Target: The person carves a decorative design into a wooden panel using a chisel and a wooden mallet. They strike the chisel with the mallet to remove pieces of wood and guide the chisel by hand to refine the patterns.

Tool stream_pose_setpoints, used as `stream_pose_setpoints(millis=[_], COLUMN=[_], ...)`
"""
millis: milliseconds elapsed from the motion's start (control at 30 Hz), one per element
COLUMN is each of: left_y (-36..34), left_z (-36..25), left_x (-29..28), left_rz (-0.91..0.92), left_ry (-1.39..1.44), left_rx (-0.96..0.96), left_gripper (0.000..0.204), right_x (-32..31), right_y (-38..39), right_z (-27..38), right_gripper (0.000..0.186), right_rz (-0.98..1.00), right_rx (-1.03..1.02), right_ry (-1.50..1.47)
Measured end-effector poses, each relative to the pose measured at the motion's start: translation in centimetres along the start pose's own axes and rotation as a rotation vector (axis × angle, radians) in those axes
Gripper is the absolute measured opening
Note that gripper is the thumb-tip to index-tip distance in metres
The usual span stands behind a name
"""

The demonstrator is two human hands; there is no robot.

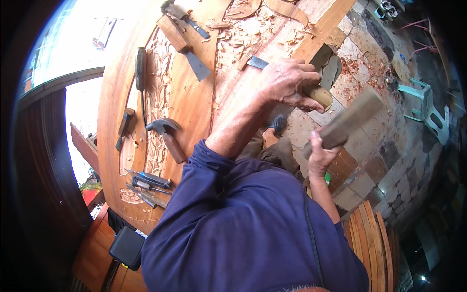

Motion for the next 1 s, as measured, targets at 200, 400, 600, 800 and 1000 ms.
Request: stream_pose_setpoints(millis=[200, 400, 600, 800, 1000], left_y=[-0.6, -0.2, -0.1, 0.2, 0.2], left_z=[0.0, -0.4, -0.2, 0.8, 0.1], left_x=[-0.9, -0.6, -1.5, -3.0, -3.7], left_rz=[-0.048, -0.045, -0.048, -0.127, -0.165], left_ry=[0.007, 0.003, -0.032, -0.083, -0.142], left_rx=[0.012, 0.016, 0.014, 0.035, 0.095], left_gripper=[0.064, 0.062, 0.063, 0.063, 0.060], right_x=[3.0, 0.5, 1.5, 3.8, 3.7], right_y=[0.3, 1.4, 0.7, 0.8, 0.4], right_z=[-0.1, 0.0, 0.3, 1.3, 2.3], right_gripper=[0.049, 0.037, 0.044, 0.042, 0.039], right_rz=[0.018, -0.087, -0.009, 0.013, 0.052], right_rx=[-0.173, -0.075, -0.138, -0.154, -0.112], right_ry=[0.150, -0.141, -0.024, -0.004, -0.045])
Point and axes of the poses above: each hand's wrist, its own y-axis away from the middle knuckle, its own x-axis out of the palm, z = x × y, the point moved 7 cm from there along -y, towards the middle knuckle, and after that the axes turned 15 degrees about x, right-handed, at the moved point
